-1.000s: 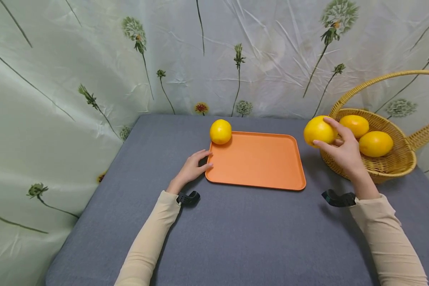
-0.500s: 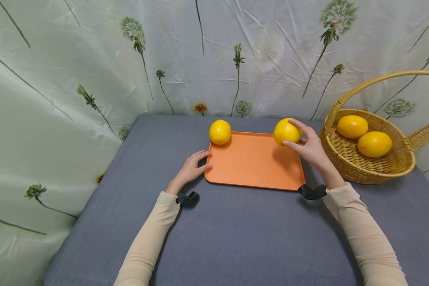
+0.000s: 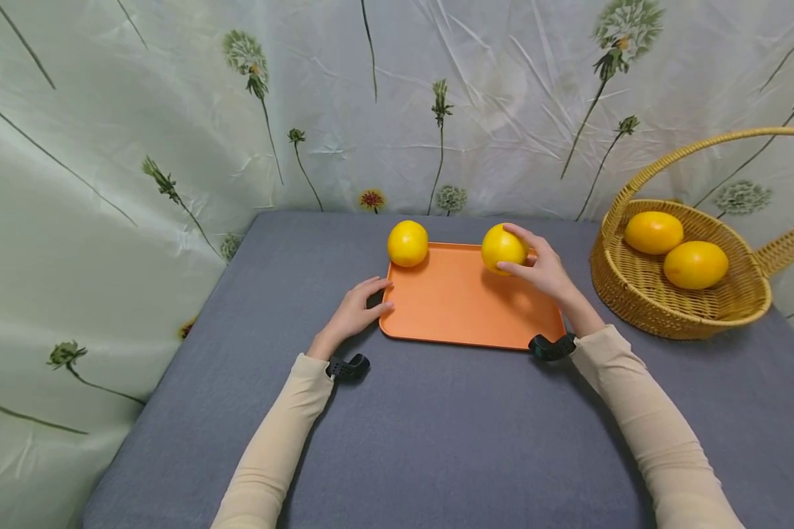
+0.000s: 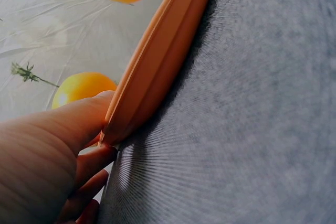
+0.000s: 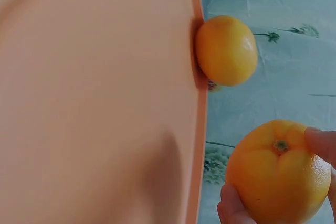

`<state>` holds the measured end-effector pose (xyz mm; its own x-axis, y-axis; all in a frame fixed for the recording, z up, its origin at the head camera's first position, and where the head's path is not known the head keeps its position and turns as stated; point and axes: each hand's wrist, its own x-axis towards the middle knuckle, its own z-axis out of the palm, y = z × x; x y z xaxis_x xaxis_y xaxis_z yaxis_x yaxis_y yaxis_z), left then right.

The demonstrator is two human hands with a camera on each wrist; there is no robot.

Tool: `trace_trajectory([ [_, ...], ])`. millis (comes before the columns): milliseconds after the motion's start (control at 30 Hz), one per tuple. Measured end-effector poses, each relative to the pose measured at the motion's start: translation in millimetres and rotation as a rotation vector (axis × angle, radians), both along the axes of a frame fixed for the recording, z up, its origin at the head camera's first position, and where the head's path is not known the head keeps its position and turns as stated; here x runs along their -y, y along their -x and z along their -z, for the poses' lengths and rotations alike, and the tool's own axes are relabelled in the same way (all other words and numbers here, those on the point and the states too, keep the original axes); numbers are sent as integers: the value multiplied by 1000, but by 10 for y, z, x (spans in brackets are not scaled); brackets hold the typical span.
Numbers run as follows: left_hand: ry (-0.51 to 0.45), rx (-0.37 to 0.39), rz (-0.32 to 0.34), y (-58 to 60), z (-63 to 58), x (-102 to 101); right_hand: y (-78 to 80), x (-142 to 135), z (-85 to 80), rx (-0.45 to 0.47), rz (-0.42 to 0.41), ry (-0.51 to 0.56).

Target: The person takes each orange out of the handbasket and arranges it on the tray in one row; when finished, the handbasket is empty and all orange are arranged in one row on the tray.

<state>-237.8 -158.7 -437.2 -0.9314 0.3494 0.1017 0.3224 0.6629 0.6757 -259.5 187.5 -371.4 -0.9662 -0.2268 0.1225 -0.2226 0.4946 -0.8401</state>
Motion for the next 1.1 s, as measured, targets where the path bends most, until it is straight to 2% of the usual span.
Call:
trace_trajectory([
  [300, -5, 5, -5, 13, 30, 20, 139, 185, 37, -13, -66, -46],
  [533, 4, 11, -11, 4, 29, 19, 305, 337, 75, -51, -116, -72],
  [1000, -5, 19, -6, -3, 8, 4, 446, 569, 162, -23, -142, -73],
  [1100, -2, 13, -4, 3, 6, 5, 458, 603, 156, -17, -127, -76],
])
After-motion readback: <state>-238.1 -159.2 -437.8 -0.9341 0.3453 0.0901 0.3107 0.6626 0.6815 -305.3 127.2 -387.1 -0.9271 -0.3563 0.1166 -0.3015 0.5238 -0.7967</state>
